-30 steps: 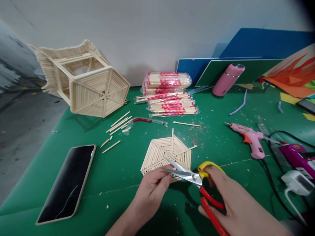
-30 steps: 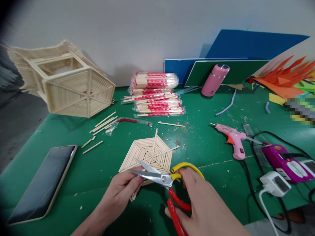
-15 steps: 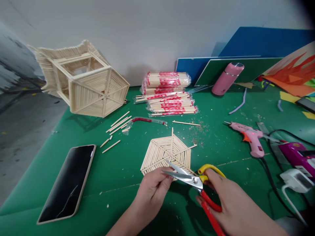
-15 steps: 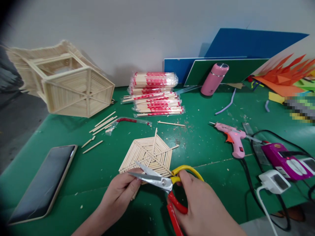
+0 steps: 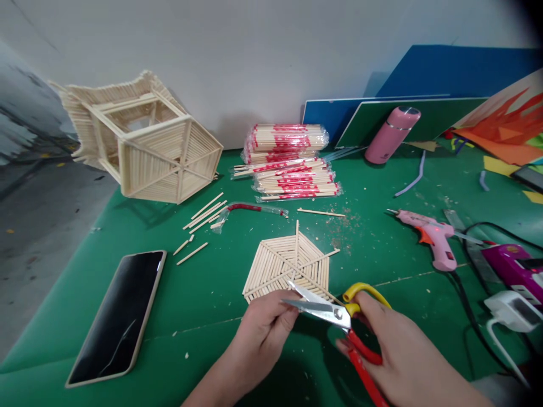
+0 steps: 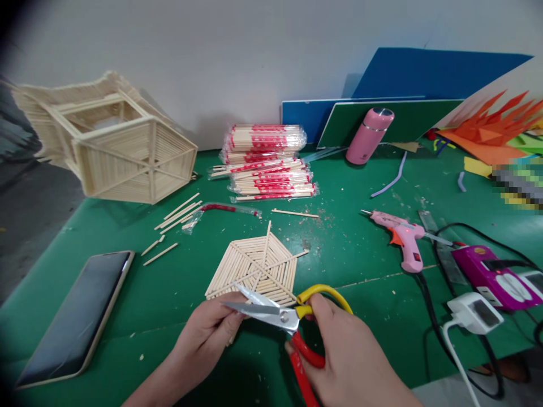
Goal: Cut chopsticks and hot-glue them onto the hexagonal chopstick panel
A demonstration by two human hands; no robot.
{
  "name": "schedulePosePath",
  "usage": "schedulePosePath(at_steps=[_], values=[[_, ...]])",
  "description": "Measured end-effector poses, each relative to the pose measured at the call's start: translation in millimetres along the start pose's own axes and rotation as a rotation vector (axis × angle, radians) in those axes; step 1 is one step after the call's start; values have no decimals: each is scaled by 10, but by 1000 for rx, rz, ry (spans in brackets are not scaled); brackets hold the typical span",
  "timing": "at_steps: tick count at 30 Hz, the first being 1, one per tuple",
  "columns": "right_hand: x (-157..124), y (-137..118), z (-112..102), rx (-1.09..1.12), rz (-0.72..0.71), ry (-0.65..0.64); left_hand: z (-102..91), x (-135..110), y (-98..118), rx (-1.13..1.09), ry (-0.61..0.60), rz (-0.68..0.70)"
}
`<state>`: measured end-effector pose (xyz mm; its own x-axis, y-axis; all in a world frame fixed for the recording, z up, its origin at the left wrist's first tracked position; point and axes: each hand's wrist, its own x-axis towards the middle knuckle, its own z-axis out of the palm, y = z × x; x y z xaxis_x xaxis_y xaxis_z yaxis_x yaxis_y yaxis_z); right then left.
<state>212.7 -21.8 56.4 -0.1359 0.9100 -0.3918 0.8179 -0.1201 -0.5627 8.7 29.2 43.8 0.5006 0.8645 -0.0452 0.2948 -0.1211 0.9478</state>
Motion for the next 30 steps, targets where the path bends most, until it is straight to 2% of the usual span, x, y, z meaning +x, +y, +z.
schedulePosePath(at_steps=[4, 7, 18, 21, 24, 26, 30], values=[[-15, -25, -41, -29, -14, 24, -16, 6, 48, -66, -136, 19], [-22, -7, -67, -23, -52, 23, -10, 7, 65, -85, -170, 31], [-56, 50, -25, -26, -18, 4, 45, -7, 35, -65, -121, -13], [-41, 32, -17, -43, -1, 18, 87, 0, 14, -53, -17, -2], [-24, 14, -12, -77, 39, 34, 104, 9, -24, -20, 77, 69], [-18, 10, -9, -94, 38, 52, 91, 11, -39, -5, 60, 105], [-27, 22, -24, -101, -56, 105, 37, 10, -13, -24, -85, 74]])
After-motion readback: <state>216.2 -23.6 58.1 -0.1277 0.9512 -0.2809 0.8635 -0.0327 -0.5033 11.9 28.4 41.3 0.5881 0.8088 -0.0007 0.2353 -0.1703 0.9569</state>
